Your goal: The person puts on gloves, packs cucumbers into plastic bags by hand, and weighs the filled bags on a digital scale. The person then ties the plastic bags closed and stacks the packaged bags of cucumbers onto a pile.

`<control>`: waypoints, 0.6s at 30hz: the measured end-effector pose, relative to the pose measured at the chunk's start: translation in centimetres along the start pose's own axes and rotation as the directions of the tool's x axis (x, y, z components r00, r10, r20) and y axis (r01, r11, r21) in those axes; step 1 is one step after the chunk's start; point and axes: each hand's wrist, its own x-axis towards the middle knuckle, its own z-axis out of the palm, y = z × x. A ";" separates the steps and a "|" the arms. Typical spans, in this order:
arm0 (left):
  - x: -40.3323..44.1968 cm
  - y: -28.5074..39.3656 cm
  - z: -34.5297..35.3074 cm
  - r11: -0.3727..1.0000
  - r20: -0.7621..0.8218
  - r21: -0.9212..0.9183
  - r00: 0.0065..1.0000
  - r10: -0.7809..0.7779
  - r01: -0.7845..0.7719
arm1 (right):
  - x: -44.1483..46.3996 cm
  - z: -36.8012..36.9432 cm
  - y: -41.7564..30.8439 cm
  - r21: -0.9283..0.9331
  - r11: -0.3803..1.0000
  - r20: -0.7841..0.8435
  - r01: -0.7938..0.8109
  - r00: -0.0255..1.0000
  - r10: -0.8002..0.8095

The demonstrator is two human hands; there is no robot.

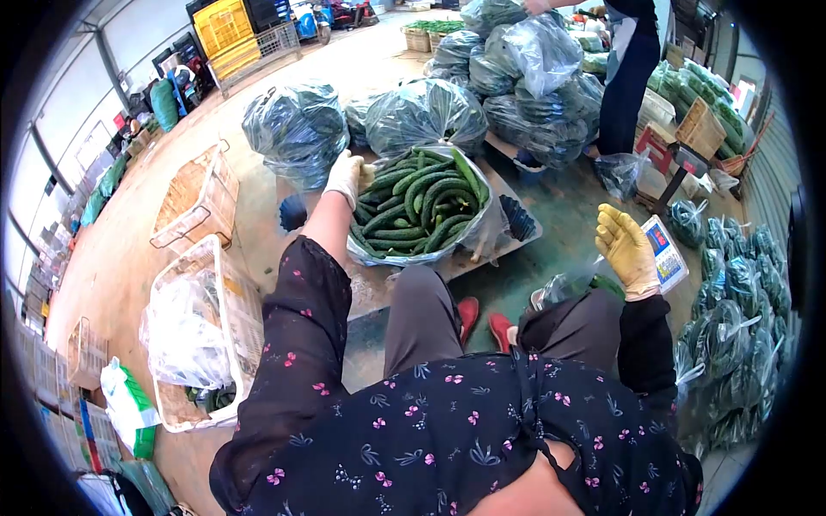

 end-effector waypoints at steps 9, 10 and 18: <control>-2.9 -12.8 3.8 0.924 0.117 0.173 0.925 -0.362 0.340 | -1.5 1.1 1.1 -0.151 0.988 -0.096 -0.016 0.995 0.001; -2.7 -15.0 4.1 0.896 0.125 0.202 0.897 -0.423 0.395 | -1.7 0.8 1.0 -0.149 0.989 -0.109 -0.016 0.994 0.000; -2.7 -17.8 7.8 0.855 0.365 0.256 0.774 -0.518 0.451 | -6.5 -7.3 -0.1 -0.778 0.622 -0.403 -0.089 0.831 -0.384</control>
